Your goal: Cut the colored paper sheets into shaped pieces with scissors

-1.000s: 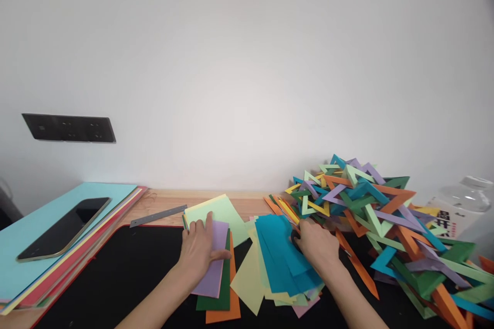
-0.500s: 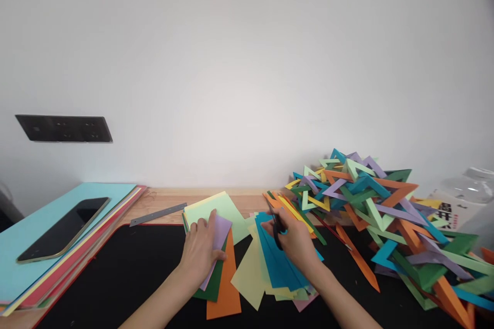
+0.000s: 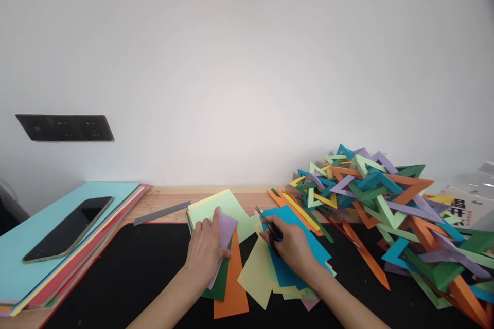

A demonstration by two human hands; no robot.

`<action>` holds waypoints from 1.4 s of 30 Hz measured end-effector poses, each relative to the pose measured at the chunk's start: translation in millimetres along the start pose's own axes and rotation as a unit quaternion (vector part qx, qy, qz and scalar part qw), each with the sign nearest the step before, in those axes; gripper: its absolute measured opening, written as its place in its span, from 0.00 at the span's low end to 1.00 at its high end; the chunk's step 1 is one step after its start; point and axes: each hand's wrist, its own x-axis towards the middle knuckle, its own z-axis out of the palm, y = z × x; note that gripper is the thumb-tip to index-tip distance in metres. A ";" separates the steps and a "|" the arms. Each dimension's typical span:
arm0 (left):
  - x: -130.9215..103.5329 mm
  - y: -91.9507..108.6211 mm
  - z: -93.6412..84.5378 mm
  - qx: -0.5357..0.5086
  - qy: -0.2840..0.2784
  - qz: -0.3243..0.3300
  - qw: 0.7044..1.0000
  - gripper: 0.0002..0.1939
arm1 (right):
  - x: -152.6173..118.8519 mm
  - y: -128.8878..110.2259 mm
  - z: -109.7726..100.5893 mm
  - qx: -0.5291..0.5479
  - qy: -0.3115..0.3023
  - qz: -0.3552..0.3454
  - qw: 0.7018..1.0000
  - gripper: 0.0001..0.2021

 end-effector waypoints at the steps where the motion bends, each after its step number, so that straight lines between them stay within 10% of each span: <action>1: 0.1 0.1 0.2 0.001 0.000 0.000 1.000 0.40 | -0.1 0.1 0.8 0.001 -0.002 0.001 1.000 0.11; 16: -3.9 5.3 -2.1 -0.027 0.043 0.011 0.999 0.39 | -0.4 2.0 2.7 0.087 -0.009 0.023 0.996 0.10; 25: 1.9 -6.5 -14.3 -0.316 0.072 0.049 0.945 0.28 | -0.9 -8.3 -2.4 0.336 -0.086 0.021 0.938 0.23; 33: -10.1 2.8 -19.9 -0.640 -0.048 0.104 0.760 0.36 | -3.8 -24.3 -12.6 0.529 -0.132 0.076 0.835 0.20; 42: -16.2 3.2 -14.0 -0.569 -0.187 0.185 0.779 0.41 | -4.6 -22.7 -10.6 0.551 -0.060 0.128 0.822 0.21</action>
